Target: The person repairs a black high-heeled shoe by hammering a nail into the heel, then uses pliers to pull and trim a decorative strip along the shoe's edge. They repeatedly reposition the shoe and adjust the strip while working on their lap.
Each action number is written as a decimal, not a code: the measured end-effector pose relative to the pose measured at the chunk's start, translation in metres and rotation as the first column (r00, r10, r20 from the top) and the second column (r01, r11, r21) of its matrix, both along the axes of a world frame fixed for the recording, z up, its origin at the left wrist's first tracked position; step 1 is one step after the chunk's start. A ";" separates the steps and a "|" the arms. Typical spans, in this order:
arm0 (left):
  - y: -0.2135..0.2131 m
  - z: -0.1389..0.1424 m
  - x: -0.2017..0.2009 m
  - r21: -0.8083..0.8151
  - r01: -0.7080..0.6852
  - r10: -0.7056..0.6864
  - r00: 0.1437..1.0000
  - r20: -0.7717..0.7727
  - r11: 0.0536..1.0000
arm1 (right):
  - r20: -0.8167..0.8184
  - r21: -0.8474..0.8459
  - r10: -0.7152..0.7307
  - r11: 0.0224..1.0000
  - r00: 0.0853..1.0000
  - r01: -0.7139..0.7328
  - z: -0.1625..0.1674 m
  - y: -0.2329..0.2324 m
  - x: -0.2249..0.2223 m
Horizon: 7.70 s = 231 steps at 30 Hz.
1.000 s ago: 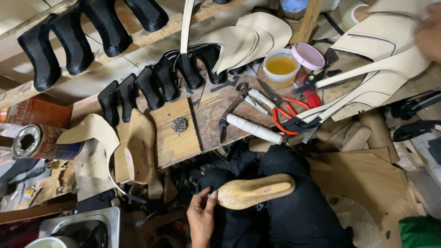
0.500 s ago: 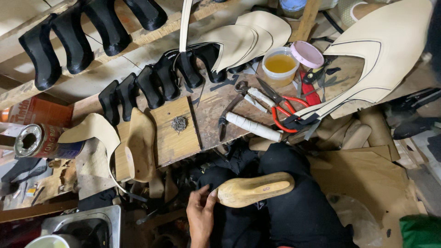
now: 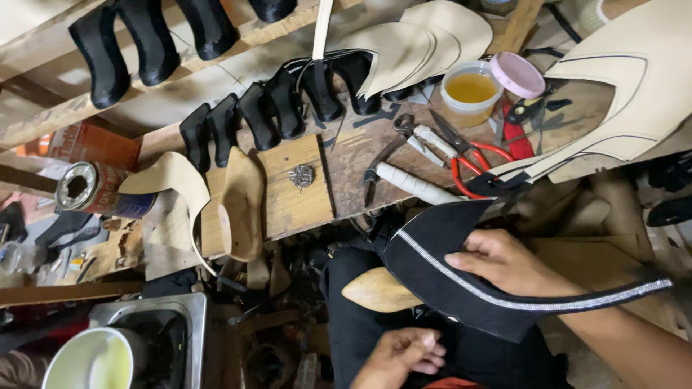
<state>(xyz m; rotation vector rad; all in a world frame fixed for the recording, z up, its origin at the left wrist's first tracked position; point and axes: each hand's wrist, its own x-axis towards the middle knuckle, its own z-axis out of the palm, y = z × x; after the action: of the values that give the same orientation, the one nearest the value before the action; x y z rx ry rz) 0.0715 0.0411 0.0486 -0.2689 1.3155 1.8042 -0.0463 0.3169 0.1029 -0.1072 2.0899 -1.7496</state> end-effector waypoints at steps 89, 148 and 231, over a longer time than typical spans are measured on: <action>0.064 -0.015 0.004 0.189 -0.487 0.429 0.859 0.279 0.853 | 0.478 0.072 -0.623 0.731 0.620 0.678 -0.085 0.019 0.161; 0.035 0.012 0.027 0.405 -0.599 0.472 0.798 0.375 0.691 | -0.296 0.307 -0.321 0.860 0.899 0.408 0.026 -0.059 0.164; -0.075 0.075 -0.044 -0.445 -0.687 -0.539 0.091 -0.837 0.574 | -0.690 0.426 0.311 0.905 0.654 0.019 0.037 -0.111 0.047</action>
<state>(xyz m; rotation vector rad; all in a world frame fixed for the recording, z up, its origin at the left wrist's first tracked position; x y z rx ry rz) 0.0278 -0.0337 0.1235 0.6951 3.3240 1.0077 0.0005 0.2061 0.1404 -1.0160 2.8585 -1.2198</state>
